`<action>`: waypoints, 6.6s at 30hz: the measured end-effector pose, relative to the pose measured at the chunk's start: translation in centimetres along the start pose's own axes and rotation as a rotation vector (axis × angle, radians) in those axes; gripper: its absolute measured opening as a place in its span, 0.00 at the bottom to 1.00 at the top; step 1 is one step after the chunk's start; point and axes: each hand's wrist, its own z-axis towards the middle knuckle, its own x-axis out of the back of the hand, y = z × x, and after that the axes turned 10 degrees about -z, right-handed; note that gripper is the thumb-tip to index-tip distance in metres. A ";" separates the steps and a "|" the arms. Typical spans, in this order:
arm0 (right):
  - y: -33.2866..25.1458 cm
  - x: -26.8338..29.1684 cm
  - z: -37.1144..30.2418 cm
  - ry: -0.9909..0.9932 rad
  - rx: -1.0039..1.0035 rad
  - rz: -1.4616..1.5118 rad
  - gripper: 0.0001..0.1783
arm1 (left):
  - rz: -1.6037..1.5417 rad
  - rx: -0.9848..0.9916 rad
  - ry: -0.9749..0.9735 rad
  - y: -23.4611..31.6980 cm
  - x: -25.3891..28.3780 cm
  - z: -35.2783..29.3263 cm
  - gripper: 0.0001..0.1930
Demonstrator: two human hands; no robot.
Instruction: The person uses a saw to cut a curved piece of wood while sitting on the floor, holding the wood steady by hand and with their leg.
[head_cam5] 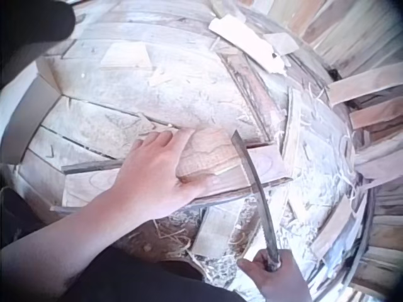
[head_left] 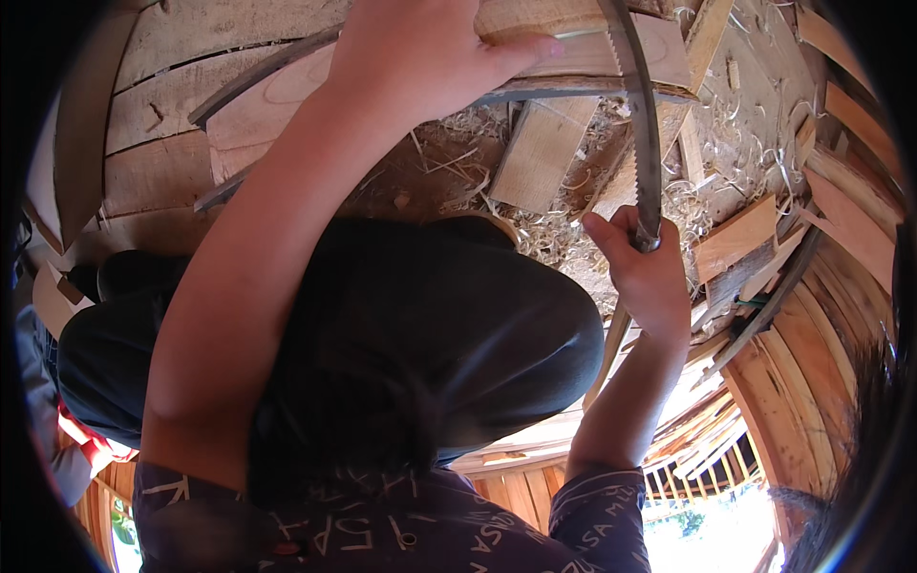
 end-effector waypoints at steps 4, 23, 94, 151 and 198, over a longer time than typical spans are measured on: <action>0.1 0.6 0.4 0.010 0.040 -0.015 0.26 | -0.094 -0.061 0.039 -0.1 0.2 0.3 0.39; -2.0 -0.7 0.8 0.088 0.139 -0.043 0.23 | -0.081 -0.099 -0.046 -0.2 1.1 -0.1 0.38; 0.2 -1.8 0.6 0.404 0.298 -0.285 0.14 | -0.046 -0.028 -0.060 0.0 0.6 0.4 0.38; -2.4 -1.7 2.3 0.382 0.333 -0.292 0.16 | -0.080 -0.083 -0.018 0.8 1.7 -0.8 0.37; 1.4 -1.6 -3.1 0.338 0.126 -0.221 0.16 | -0.029 -0.172 -0.018 -0.3 0.1 -1.1 0.38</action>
